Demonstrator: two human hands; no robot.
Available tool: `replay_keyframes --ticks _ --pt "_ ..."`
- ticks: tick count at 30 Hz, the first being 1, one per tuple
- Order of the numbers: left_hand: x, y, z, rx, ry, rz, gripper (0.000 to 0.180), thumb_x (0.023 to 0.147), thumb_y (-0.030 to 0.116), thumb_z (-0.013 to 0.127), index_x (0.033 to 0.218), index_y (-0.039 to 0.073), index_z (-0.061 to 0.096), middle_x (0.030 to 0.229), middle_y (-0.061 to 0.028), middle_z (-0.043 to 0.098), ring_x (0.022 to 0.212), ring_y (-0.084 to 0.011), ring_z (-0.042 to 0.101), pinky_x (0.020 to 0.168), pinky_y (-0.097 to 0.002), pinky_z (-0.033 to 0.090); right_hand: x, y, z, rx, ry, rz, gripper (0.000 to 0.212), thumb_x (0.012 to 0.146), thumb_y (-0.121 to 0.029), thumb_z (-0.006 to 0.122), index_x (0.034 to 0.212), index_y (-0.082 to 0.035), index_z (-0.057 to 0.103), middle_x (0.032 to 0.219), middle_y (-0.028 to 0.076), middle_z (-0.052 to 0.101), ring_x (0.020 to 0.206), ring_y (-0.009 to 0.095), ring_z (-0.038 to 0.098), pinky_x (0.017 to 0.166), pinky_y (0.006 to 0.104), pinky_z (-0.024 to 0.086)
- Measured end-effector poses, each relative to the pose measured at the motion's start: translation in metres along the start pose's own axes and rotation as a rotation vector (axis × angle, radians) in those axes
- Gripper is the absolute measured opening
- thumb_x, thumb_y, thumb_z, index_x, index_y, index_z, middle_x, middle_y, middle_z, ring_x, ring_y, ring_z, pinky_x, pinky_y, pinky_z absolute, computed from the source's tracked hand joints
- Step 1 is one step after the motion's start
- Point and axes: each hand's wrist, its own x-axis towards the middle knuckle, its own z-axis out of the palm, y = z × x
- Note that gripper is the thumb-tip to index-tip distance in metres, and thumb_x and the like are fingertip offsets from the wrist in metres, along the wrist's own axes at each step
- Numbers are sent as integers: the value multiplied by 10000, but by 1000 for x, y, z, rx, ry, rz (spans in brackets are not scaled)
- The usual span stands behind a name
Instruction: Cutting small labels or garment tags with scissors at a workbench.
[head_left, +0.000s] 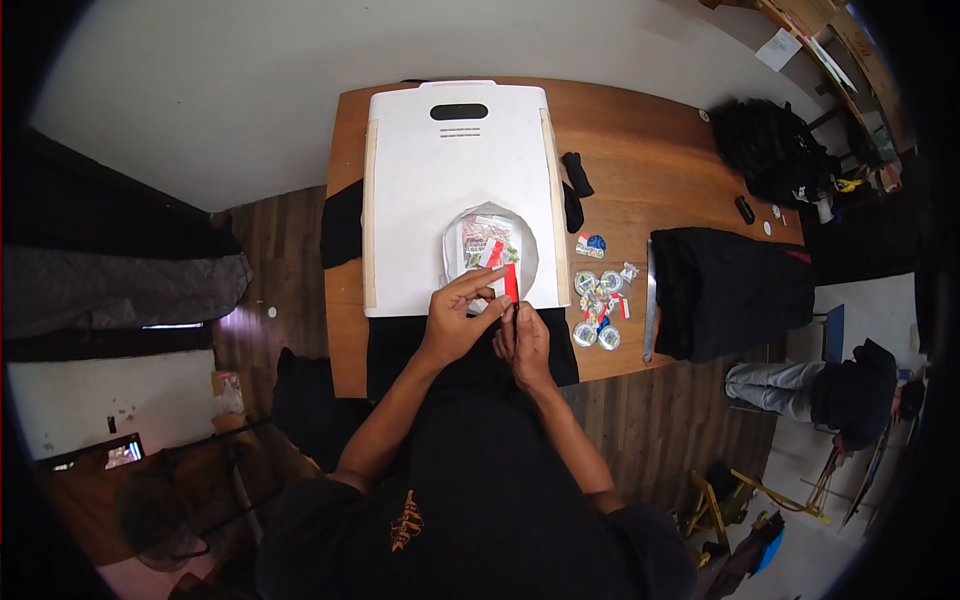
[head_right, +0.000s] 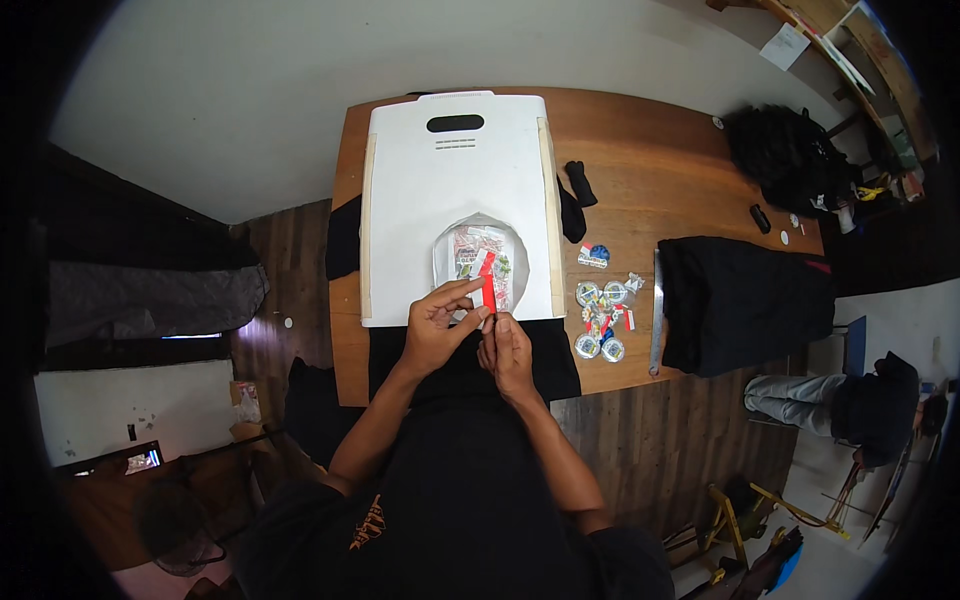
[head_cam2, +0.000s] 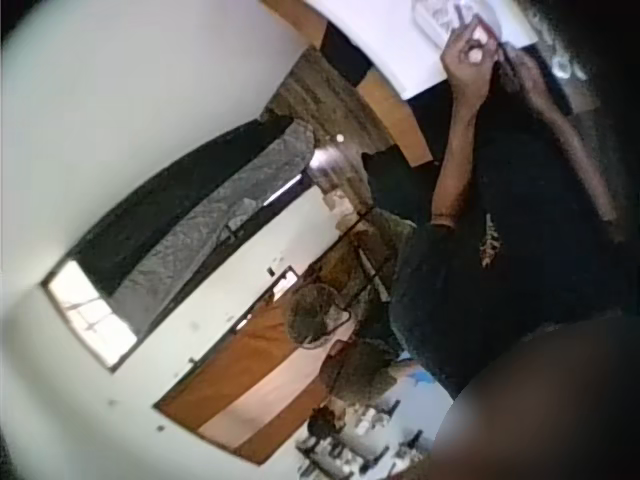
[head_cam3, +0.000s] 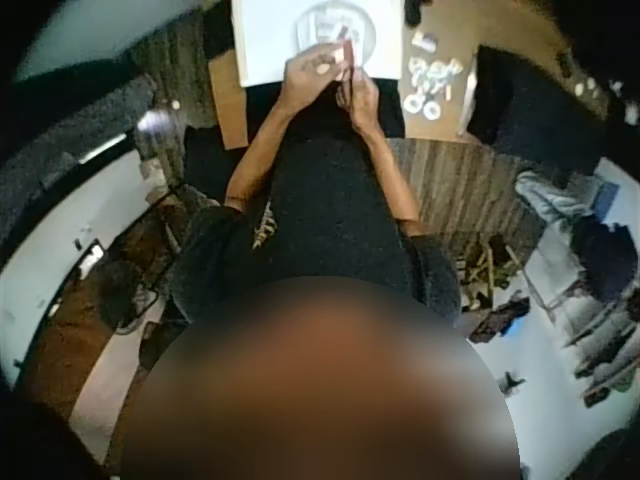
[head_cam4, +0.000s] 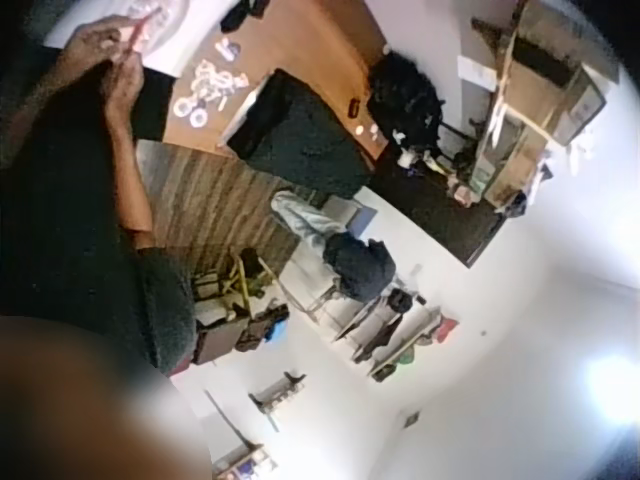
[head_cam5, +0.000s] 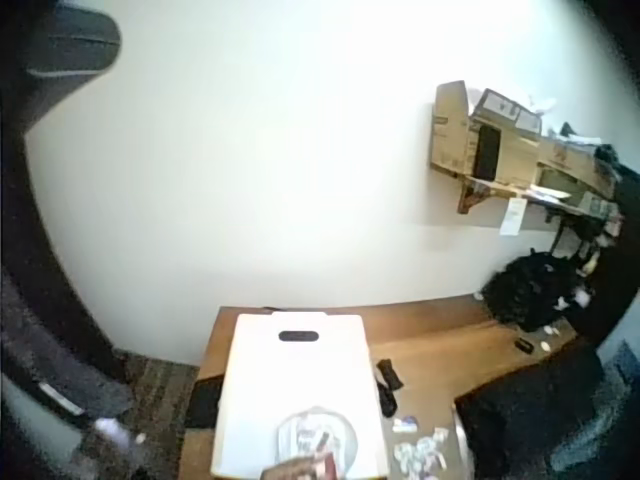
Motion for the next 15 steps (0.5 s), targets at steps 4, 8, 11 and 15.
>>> replay_keyframes --ticks 4,8,11,15 --pt "1 2 -2 20 -25 6 441 874 -106 684 1304 -51 607 1210 -133 608 915 -95 618 847 -235 537 -1 -2 1 -9 5 11 379 1096 -407 339 961 -91 498 518 -41 318 389 70 248 421 248 249" --pt "1 4 -2 31 -31 1 446 876 -104 683 1311 -48 604 1198 -124 611 918 -85 597 845 -231 527 0 0 -1 -11 -18 -20 378 1096 -406 339 952 -93 494 517 -42 317 389 69 248 422 247 248" --pt "2 6 -1 18 -21 7 452 875 -102 684 1316 -44 602 1180 -116 619 919 -80 589 853 -231 521 -2 -2 2 28 -5 3 375 1100 -382 339 953 -74 495 535 -48 322 406 54 254 419 233 248" --pt "0 7 0 45 -34 4 459 872 -100 687 1318 -33 605 1191 -115 628 928 -76 583 862 -234 516 -2 -5 3 -5 2 4 387 1093 -419 338 940 -97 488 510 -43 311 387 69 252 419 247 252"
